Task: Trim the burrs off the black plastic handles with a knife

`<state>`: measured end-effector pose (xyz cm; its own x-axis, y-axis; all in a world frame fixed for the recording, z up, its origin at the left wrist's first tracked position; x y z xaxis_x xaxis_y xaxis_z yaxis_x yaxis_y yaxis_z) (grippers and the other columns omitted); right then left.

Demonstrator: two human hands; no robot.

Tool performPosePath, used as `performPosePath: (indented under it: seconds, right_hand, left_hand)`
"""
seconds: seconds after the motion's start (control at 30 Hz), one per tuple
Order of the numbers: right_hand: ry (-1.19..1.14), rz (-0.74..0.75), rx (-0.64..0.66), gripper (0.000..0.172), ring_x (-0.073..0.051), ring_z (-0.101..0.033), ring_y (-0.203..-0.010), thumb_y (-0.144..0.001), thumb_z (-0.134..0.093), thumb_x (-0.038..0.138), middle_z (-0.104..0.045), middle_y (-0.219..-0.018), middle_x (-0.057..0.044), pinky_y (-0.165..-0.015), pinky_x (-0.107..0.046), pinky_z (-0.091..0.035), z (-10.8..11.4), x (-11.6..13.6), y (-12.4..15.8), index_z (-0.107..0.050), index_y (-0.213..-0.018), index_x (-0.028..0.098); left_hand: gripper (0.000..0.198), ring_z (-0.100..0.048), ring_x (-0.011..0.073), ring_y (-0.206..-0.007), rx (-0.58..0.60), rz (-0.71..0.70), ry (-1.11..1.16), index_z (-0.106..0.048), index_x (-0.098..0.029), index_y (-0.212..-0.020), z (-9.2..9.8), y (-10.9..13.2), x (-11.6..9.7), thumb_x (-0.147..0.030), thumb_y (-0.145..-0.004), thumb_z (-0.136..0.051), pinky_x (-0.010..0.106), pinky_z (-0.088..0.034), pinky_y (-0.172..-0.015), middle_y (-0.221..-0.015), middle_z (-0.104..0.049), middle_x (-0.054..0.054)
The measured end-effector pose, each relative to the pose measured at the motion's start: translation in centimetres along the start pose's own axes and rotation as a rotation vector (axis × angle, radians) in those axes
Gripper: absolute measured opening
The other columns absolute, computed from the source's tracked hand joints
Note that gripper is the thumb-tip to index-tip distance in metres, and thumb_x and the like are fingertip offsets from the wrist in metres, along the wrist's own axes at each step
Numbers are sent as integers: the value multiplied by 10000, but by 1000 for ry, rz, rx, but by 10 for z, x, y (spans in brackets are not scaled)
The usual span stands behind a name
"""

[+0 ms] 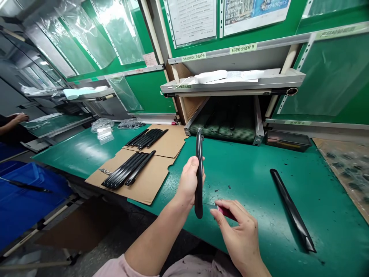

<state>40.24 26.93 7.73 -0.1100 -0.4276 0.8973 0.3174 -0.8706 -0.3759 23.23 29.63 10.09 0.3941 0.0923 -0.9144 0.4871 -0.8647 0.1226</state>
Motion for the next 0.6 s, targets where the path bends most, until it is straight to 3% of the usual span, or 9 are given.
performPosePath:
  seconds: [0.37,0.6]
  right_hand:
    - [48,238,-128,110,-190,-614,-787,-872,-694,181,-671,-843,-25,-654,-305,-540,4,16,-2,-677,-972,225]
    - [97,276,-182,66,-207,-637,-835,-883,-682,191,-691,-869,-33,-678,-313,-549,8,21,-16,-679,-940,224]
  left_hand:
    - [342,-202,28,-391,-20,19,37,-517,-177,-946,-4,7,3,-512,-895,-561,141,-218,-384,-561,-316,-102]
    - [386,-206,26,-421,-31,30,27,-500,-183,-937,-8,15,2,-544,-854,-608,142,-235,-414,-591,-330,-98]
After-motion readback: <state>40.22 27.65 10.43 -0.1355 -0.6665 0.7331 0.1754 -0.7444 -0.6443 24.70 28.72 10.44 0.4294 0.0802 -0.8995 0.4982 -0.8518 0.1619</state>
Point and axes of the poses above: each hand's wrist, its own y-axis away from the middle knuckle, its own z-axis out of the back of the hand, x = y × z, the point moved 9 cm from there along -y, towards the middle knuckle
